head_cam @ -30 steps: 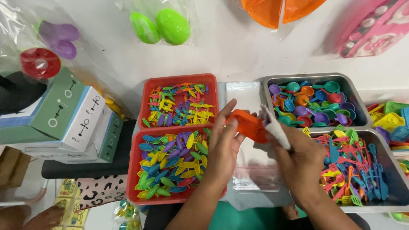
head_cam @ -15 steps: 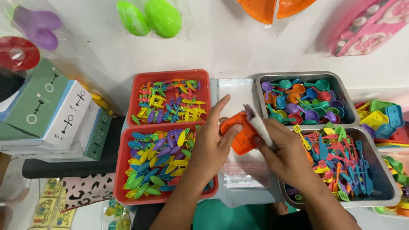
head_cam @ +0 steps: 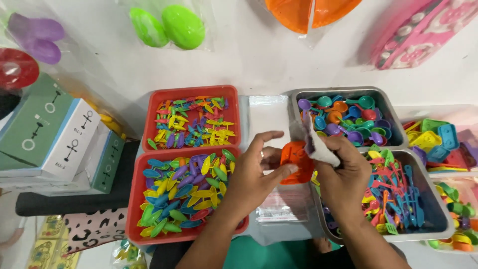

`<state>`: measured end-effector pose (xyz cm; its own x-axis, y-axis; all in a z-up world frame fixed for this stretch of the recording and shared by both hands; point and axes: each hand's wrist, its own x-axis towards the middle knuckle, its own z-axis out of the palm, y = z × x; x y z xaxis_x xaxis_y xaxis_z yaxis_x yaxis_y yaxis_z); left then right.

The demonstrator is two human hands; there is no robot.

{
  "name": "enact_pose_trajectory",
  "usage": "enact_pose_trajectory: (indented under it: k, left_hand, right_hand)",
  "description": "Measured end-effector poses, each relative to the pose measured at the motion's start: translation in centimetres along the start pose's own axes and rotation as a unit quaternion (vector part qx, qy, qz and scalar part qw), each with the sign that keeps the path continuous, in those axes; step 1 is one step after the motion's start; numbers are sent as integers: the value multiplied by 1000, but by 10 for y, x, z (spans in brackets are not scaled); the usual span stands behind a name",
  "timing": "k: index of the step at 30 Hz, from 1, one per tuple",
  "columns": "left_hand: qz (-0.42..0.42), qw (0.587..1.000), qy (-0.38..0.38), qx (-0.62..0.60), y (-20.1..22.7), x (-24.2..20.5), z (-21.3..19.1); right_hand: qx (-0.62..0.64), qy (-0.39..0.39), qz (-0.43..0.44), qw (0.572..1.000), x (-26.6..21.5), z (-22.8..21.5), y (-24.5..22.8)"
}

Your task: Cleaning individual small plastic toy pieces with a cloth and sorting them into different trays.

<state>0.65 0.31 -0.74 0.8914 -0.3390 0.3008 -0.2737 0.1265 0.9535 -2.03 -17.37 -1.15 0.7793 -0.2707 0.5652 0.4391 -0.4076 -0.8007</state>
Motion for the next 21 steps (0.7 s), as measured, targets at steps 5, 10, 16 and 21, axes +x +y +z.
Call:
enact_pose_trajectory:
  k: [5, 10, 16, 21]
  left_hand:
    - [65, 991, 51, 108, 5, 1, 8]
    - [94, 976, 46, 193, 3, 0, 1]
    - [98, 971, 83, 202, 4, -5, 29]
    - [87, 978, 170, 86, -41, -1, 76]
  right_hand:
    - [43, -20, 28, 998, 11, -10, 2]
    - [82, -153, -34, 984, 19, -15, -6]
    - [-104, -41, 39, 993, 7, -25, -2]
    - [34, -206, 56, 976, 8, 14, 112]
